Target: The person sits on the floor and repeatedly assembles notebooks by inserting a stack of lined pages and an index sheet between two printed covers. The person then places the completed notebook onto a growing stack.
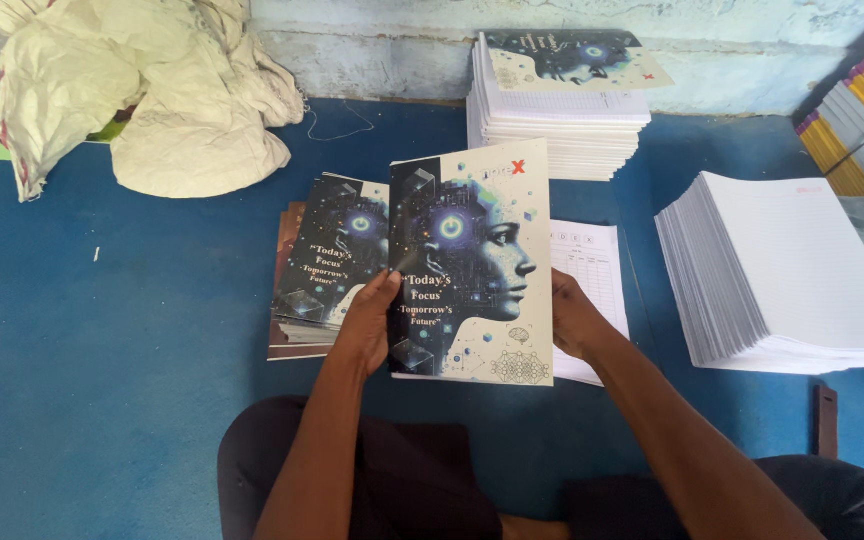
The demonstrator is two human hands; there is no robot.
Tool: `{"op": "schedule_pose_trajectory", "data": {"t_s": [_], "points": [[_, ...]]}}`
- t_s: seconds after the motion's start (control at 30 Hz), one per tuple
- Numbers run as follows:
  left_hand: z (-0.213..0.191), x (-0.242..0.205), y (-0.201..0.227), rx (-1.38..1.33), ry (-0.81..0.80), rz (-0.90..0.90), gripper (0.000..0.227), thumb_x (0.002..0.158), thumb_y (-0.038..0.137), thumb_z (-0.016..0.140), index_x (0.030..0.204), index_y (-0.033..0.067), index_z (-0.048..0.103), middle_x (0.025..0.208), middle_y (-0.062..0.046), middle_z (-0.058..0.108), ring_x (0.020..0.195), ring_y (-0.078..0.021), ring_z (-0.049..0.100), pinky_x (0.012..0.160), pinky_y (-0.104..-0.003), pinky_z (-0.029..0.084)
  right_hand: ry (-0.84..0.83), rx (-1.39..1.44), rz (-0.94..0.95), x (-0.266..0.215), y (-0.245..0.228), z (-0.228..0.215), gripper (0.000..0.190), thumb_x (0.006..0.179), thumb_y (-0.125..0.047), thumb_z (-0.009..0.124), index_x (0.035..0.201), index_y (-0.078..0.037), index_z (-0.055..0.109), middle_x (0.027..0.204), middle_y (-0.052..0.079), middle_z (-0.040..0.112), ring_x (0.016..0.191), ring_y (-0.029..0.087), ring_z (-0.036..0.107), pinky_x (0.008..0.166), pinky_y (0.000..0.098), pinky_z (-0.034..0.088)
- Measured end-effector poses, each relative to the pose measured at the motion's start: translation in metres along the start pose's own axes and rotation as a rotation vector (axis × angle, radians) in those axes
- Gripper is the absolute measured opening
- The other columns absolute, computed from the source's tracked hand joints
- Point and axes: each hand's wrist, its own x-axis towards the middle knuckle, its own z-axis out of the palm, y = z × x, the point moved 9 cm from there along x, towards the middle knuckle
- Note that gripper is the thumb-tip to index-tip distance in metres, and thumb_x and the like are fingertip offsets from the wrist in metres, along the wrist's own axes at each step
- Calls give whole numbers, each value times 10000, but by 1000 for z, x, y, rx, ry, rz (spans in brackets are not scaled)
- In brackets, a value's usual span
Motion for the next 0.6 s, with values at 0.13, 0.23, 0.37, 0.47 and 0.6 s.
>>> {"op": "schedule_pose_trajectory", "data": {"t_s": [0.13,0.23,0.37,0.47,0.6], "points": [[0,4,-9,45,29,-38,318,1008,289,554,1217,55,609,961,-40,694,871,-130,688,797,-294,602,3,-61,-17,7,3,-4,278,995,-92,587,1253,11,606,1023,89,695,837,171,715,716,339,658],[-2,9,-9,95,34,-15,290,1011,257,515,1191,48,605,963,-45,710,866,-131,700,795,-294,606,-8,-28,-5,8,2,2,320,997,-100,592,1293,20,608,1062,112,702,850,175,722,730,329,656],[-11,13,-6,100,71,57,231,1036,196,512,1156,31,620,925,-47,709,806,-132,680,753,-301,580,-6,2,40,3,-2,10,427,933,-64,610,1359,-62,575,1108,114,707,882,179,722,755,326,645],[-15,12,-5,114,123,90,217,1041,175,507,1119,24,643,893,-39,705,763,-123,666,719,-291,564,-45,-13,34,1,-10,21,448,934,-46,639,1376,-25,565,1149,112,694,947,179,706,801,339,630],[-13,6,-4,128,191,63,222,1030,172,495,1100,42,660,888,-36,717,753,-106,675,715,-265,564,53,63,25,-4,-21,27,511,944,-207,609,1431,-71,531,1174,100,687,972,174,694,804,324,614]]}}
